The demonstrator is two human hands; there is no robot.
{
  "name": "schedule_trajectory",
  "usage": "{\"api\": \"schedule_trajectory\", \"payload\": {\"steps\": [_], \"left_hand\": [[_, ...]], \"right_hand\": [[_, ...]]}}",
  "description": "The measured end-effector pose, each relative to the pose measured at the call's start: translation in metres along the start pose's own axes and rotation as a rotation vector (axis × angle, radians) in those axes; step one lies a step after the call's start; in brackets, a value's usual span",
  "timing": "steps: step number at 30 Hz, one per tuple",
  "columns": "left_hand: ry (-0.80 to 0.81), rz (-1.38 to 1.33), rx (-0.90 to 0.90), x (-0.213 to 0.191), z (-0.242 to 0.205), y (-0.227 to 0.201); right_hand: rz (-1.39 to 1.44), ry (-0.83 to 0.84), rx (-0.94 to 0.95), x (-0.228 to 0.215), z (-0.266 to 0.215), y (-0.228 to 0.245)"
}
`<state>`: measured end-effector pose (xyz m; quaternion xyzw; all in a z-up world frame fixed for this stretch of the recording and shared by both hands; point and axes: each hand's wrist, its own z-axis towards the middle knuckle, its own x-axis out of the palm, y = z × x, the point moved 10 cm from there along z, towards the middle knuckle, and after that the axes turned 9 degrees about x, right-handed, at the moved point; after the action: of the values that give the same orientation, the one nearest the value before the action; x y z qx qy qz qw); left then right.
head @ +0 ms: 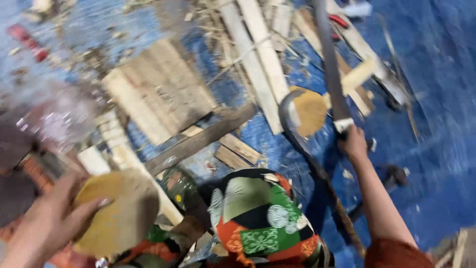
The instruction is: Shaping and carving wooden components for an instrument using a hand blade, saw, and hammer on a floor-based workspace.
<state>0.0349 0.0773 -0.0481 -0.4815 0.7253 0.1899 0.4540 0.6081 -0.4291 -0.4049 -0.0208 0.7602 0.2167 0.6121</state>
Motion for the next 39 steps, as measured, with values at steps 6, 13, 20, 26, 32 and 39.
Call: {"api": "schedule_trajectory", "payload": {"steps": [6, 13, 20, 26, 32, 39], "left_hand": [[0.057, -0.294, 0.038, 0.035, 0.048, -0.06], [-0.021, -0.345, 0.314, 0.035, 0.188, -0.122], [-0.082, -0.563, 0.264, 0.038, 0.277, -0.127], [-1.026, -0.52, 0.148, 0.043, 0.225, -0.028], [-0.648, -1.428, -0.508, 0.179, 0.203, 0.023], [-0.585, -1.524, -0.37, 0.163, 0.209, -0.006]], "right_hand": [[-0.148, 0.142, 0.011, 0.015, 0.015, -0.012], [-0.055, -0.236, -0.235, -0.058, -0.028, 0.015], [0.478, -0.122, -0.046, -0.125, -0.099, 0.101], [0.829, 0.258, 0.064, -0.062, -0.088, 0.21], [1.058, 0.466, 0.214, 0.001, -0.053, 0.357], [1.11, 0.617, 0.121, 0.041, -0.039, 0.433]]}}
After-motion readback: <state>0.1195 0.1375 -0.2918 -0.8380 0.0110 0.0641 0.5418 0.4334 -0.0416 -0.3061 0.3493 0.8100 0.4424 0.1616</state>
